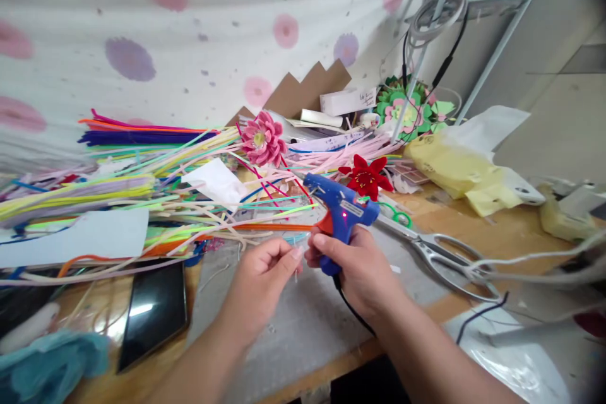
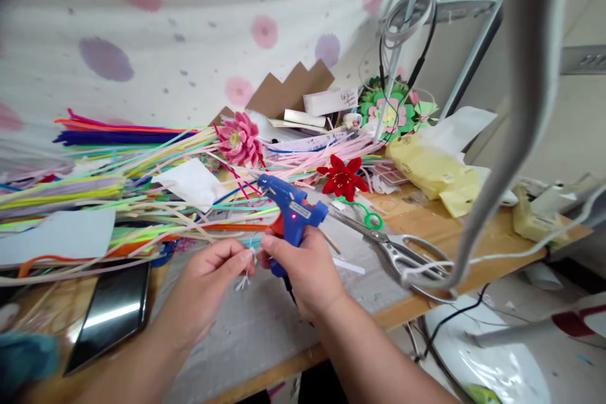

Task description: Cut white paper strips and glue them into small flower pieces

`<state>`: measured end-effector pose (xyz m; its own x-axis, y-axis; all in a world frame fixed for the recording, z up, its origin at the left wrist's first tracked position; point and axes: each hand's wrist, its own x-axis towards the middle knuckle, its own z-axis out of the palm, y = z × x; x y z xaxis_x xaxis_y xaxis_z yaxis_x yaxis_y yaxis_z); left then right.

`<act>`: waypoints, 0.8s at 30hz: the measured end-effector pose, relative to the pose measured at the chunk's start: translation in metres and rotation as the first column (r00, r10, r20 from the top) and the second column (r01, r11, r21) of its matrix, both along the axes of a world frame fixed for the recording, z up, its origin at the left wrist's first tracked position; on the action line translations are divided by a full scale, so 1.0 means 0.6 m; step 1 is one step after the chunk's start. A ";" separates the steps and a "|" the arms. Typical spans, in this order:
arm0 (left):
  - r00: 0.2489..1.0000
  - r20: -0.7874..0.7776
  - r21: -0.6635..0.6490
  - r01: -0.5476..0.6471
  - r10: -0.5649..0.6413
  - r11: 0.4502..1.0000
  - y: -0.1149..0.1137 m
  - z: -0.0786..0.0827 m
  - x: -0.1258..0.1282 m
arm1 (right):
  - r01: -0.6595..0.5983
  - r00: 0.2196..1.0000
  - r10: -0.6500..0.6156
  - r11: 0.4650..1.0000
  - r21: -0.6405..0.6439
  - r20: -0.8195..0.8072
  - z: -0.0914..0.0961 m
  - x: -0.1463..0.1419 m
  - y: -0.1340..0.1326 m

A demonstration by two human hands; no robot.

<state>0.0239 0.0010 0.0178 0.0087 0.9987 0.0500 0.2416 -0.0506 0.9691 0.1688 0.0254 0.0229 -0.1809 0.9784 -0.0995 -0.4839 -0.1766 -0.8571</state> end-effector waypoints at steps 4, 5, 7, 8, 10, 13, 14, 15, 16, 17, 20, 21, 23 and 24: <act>1.000 -0.013 -0.028 0.024 -0.024 0.999 0.000 0.009 0.003 | 0.015 0.995 -0.014 1.000 -0.007 0.095 -0.005 -0.009 0.002; 0.999 -0.015 -0.030 0.034 -0.034 0.999 -0.001 0.009 0.003 | 0.024 0.994 -0.023 1.000 -0.012 0.109 -0.005 -0.008 0.002; 0.999 -0.006 -0.023 0.052 -0.052 0.998 -0.002 0.009 0.003 | 0.043 0.994 -0.042 0.999 -0.004 0.105 -0.005 -0.005 0.002; 0.998 0.008 -0.017 0.067 -0.066 0.998 -0.003 0.008 0.003 | 0.050 0.994 -0.050 0.999 0.003 0.096 -0.005 -0.003 0.001; 0.993 0.049 -0.004 0.107 -0.106 0.994 -0.004 0.006 0.003 | 0.056 0.995 -0.057 0.998 0.014 0.081 -0.005 0.000 0.001; 0.986 0.076 0.010 0.151 -0.151 0.989 -0.007 0.001 0.003 | 0.055 0.996 -0.056 0.998 0.022 0.075 -0.006 0.006 0.001; 0.986 0.075 0.014 0.150 -0.151 0.989 -0.007 0.000 0.003 | 0.052 0.995 -0.055 0.998 0.030 0.086 -0.006 0.009 0.000; 0.988 0.072 0.020 0.138 -0.139 0.990 -0.007 -0.001 0.003 | 0.051 0.993 -0.055 0.998 0.040 0.102 -0.007 0.012 -0.001; 0.990 0.068 0.027 0.120 -0.121 0.992 -0.008 -0.002 0.002 | 0.055 0.990 -0.061 0.997 0.047 0.126 -0.009 0.016 -0.003; 0.994 0.063 0.035 0.092 -0.094 0.995 -0.007 -0.003 0.001 | 0.059 0.985 -0.067 0.997 0.053 0.159 -0.010 0.021 -0.006; 0.999 0.037 0.064 -0.027 0.025 0.998 -0.008 -0.001 -0.001 | 0.047 0.958 -0.067 0.996 0.077 0.280 -0.020 0.038 -0.023; 0.998 0.026 0.075 -0.067 0.065 0.995 -0.008 0.002 -0.002 | 0.050 0.943 -0.077 0.995 0.092 0.324 -0.024 0.044 -0.031; 0.992 0.005 0.096 -0.130 0.130 0.987 -0.009 0.008 -0.002 | 0.050 0.915 -0.095 0.991 0.123 0.393 -0.035 0.055 -0.046; 0.988 -0.004 0.108 -0.152 0.153 0.982 -0.010 0.011 -0.002 | 0.054 0.909 -0.100 0.991 0.125 0.405 -0.041 0.060 -0.054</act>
<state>0.0225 -0.0048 0.0245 -0.1419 0.9772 0.1578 0.2663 -0.1159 0.9569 0.2048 -0.0070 -0.0014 -0.0709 0.9966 -0.0413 -0.0949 -0.0480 -0.9943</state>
